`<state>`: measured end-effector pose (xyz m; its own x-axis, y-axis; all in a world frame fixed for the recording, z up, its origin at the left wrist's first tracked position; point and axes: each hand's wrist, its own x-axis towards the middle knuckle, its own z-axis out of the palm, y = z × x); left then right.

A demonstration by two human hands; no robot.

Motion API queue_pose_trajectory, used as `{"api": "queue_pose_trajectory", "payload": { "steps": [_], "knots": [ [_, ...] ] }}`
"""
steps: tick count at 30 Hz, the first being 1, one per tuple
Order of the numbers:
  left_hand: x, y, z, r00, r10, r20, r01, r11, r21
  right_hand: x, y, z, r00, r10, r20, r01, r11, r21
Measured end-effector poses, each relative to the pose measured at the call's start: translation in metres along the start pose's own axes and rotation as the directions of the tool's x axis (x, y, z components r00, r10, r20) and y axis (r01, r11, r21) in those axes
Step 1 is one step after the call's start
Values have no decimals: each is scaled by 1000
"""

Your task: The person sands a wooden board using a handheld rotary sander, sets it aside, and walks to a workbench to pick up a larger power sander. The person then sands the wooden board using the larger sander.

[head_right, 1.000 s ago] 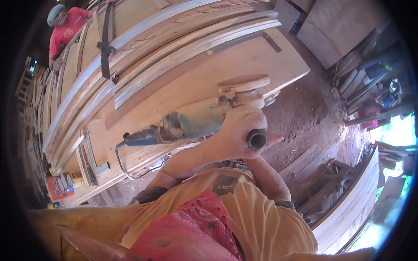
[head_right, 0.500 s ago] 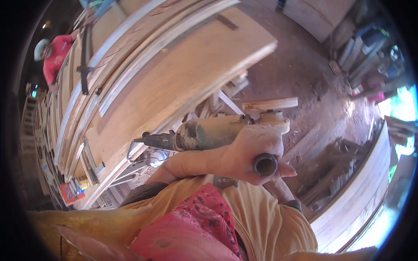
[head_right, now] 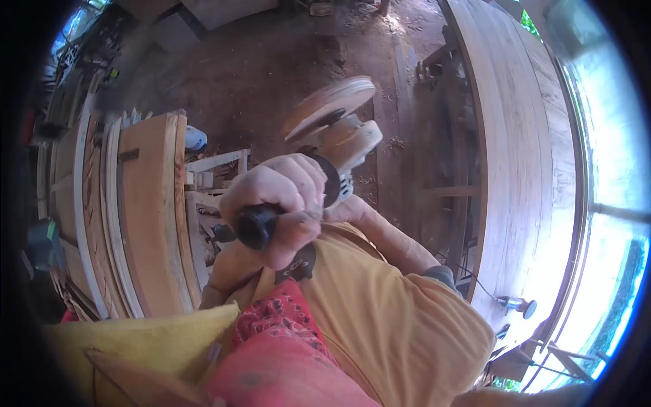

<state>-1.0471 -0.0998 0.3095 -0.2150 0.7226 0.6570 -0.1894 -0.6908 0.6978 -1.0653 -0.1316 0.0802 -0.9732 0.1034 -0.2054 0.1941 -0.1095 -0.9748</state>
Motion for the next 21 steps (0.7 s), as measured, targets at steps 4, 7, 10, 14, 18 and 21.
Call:
{"api": "queue_pose_trajectory", "payload": {
  "steps": [4, 7, 10, 14, 18, 21],
  "knots": [
    [3, -8, 37, 990, 8, 140, -4, 1000, -29, -17, 0, -7, 999, -22, -47, 22, 1000, 1],
    [9, -3, 46, 949, -72, 308, 95, 994, -61, -26, 2, -10, 997, -22, -74, 22, 1000, -1],
    [5, -13, 59, 955, -67, 288, 99, 990, -99, -28, 4, -11, 996, -9, -92, 9, 1000, 2],
    [9, -14, 39, 967, 41, 252, -26, 998, -64, -30, 20, -11, 993, 40, -108, -39, 999, 14],
    [7, -20, 15, 985, 150, 82, -145, 987, -62, -20, 29, -18, 989, 117, -85, -116, 993, 9],
    [11, 4, -4, 951, 309, -25, -303, 944, 134, -22, 25, -19, 987, 154, -40, -155, 988, -19]
  ]
}}
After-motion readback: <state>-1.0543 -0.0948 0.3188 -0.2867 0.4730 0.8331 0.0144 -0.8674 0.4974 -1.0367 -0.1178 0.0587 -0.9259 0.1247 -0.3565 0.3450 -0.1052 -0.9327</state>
